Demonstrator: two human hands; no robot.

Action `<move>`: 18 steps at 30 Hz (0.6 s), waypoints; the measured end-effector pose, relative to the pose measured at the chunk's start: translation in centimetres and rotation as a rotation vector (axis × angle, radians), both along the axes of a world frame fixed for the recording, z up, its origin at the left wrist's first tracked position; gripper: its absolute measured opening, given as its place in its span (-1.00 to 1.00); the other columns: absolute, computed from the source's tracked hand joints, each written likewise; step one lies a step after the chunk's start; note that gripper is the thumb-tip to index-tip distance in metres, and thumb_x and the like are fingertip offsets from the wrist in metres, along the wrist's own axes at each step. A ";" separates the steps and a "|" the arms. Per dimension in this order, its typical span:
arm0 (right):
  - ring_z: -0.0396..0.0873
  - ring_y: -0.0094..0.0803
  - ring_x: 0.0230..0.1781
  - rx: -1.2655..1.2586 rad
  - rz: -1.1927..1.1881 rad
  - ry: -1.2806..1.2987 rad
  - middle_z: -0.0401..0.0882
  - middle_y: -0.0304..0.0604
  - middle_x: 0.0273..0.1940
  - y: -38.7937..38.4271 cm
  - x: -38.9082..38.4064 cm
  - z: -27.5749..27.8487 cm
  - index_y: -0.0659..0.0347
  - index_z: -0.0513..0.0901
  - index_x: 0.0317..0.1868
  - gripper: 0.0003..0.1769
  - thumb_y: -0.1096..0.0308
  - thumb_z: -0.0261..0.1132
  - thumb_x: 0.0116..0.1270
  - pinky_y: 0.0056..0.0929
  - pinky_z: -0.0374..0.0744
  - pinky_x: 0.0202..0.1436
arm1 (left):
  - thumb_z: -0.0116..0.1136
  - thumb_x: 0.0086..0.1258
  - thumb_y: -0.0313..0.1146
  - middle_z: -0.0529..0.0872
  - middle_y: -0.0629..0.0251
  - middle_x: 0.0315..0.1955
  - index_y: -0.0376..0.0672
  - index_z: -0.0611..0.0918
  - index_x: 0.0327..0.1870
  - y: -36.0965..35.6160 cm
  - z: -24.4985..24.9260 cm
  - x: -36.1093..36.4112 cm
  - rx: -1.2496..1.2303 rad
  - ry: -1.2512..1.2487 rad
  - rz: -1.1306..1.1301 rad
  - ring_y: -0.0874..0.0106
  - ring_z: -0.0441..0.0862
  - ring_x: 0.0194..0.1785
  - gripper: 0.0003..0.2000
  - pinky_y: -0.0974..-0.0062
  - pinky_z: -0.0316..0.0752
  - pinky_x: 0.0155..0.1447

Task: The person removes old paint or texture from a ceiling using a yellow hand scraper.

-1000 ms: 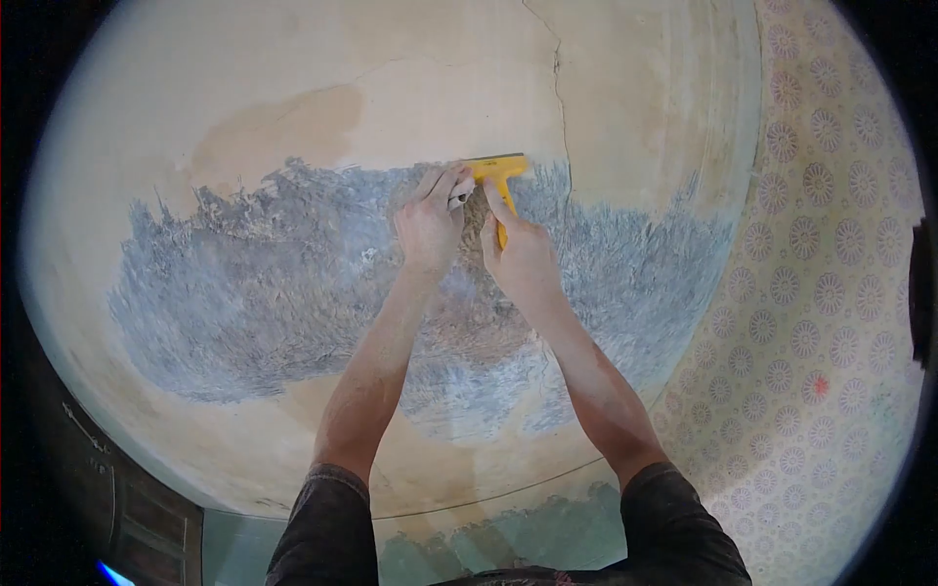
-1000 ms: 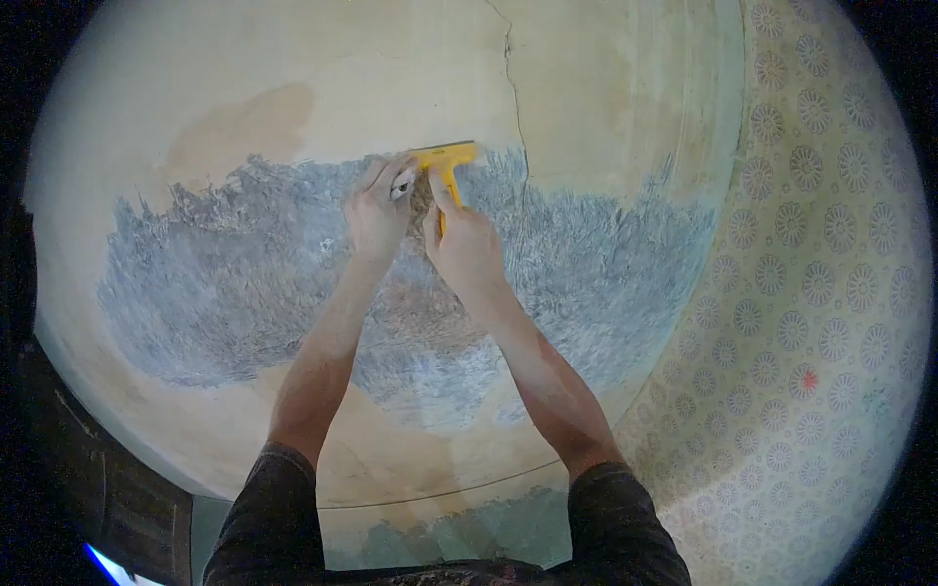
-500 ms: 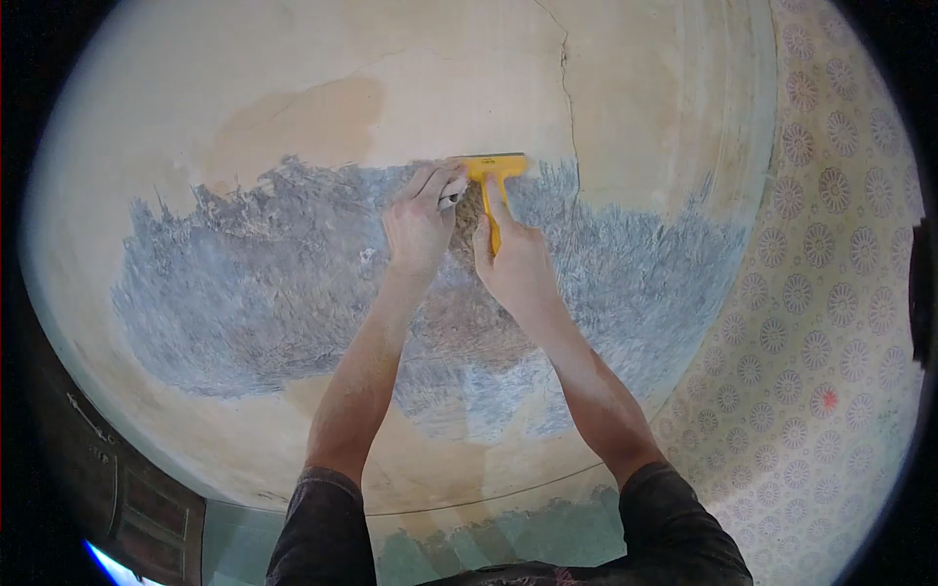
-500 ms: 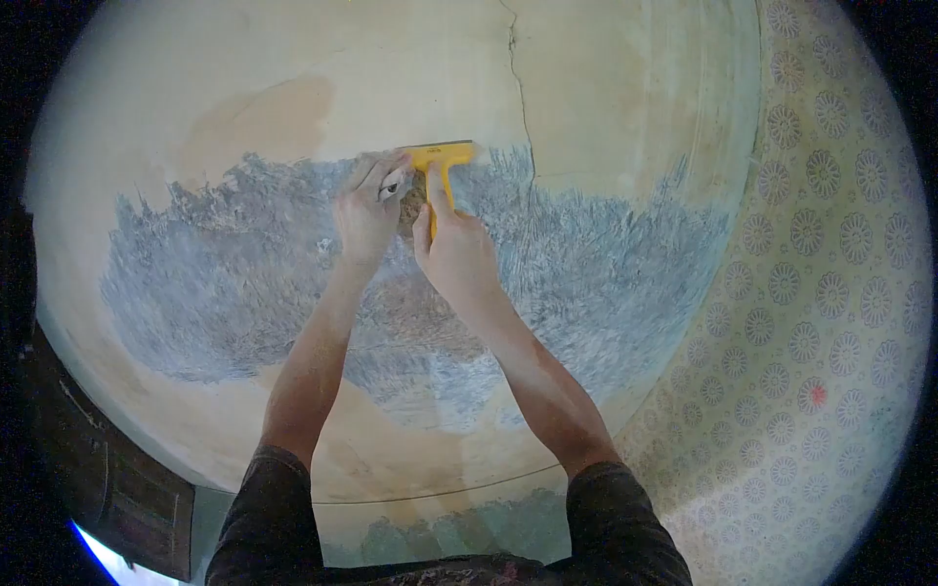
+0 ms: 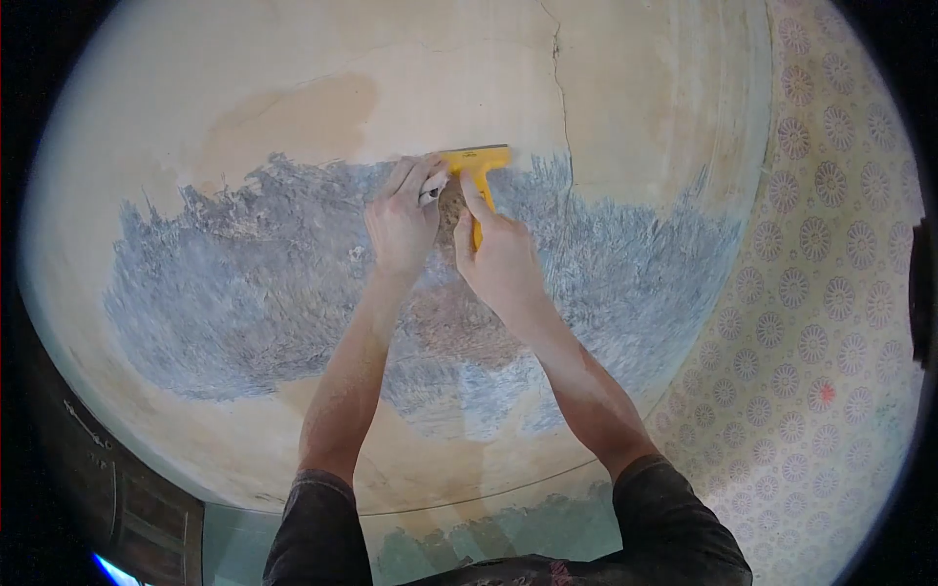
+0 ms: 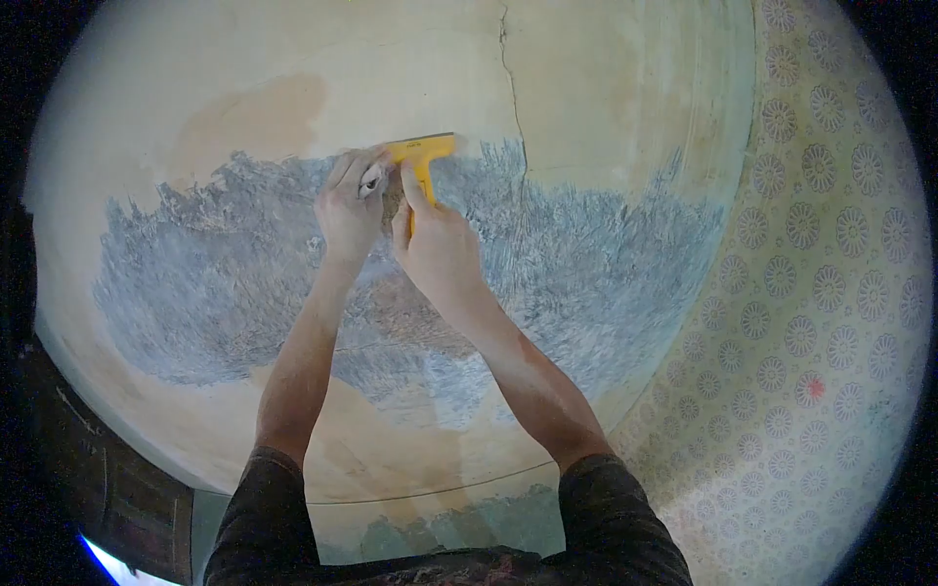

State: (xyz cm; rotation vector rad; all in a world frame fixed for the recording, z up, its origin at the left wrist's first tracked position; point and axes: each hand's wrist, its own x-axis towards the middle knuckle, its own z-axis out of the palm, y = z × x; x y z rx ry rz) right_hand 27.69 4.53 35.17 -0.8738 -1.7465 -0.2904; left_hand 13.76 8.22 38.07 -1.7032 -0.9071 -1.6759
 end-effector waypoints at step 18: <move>0.66 0.04 -0.56 -0.026 0.060 0.035 0.58 0.10 -0.59 -1.5 -1.0 -0.3 0.37 0.41 0.39 -0.45 0.34 0.17 0.44 -0.02 0.64 -0.43 | 0.29 0.20 -0.55 0.76 0.45 -0.06 0.03 0.74 0.00 -0.6 -0.5 -1.6 -0.031 0.032 0.010 0.23 0.76 -0.16 -0.66 0.33 0.67 -0.15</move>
